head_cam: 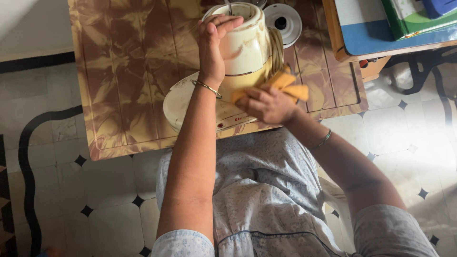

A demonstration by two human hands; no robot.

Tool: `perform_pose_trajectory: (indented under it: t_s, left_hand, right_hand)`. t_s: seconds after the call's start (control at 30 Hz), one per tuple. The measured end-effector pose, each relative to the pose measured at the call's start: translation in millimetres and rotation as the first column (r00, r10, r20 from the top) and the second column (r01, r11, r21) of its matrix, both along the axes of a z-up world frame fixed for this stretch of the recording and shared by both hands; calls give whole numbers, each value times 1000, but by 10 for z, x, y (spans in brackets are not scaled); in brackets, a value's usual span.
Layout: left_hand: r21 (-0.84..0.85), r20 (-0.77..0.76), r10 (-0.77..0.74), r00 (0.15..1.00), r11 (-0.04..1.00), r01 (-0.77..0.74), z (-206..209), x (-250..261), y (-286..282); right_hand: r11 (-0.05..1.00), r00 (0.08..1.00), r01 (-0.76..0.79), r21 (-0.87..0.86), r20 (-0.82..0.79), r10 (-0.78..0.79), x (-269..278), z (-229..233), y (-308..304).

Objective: The person cleans a blender by wiping its base, interior, and outer surface with a cloth.

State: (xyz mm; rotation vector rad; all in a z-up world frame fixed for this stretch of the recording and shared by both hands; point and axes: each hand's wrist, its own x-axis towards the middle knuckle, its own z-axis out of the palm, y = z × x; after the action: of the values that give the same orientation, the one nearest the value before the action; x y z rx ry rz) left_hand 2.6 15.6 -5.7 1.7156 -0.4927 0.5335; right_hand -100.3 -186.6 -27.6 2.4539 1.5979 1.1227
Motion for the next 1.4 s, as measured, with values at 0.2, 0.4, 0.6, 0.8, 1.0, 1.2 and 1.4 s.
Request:
perform_pose_trajectory:
  t_s: [0.2,0.4,0.6,0.8,1.0,1.2,1.4]
  left_hand:
    - [-44,-21,-65,998,997,64,61,-11,4]
    - [-2,46,-19,999,1000,19,6,20,21]
    - [5,31,-82,996,997,82,20,16,92]
    - [184,102,-125,987,977,105,-16,25,182]
    - [11,-75,-241,968,970,242,-165,46,209]
    - [-466,-357,-518,777,820,332,-235,152,499]
    - [-450,-455,-168,875,891,-63,-104,-302,1244]
  right_hand:
    - [953,971,196,232,-180,-156,526,587,160]
    - [914,964,255,315,-159,-214,225,474,338]
    - [718,724,351,602,-660,200,-34,148,237]
    - [444,733,412,796,-579,358,543,801,622]
    - [465,362,499,731,-663,655,930,841,429]
    - [641,775,523,561,-627,-84,1168,493,616]
    - [585,781,544,602,-618,-91,912,585,679]
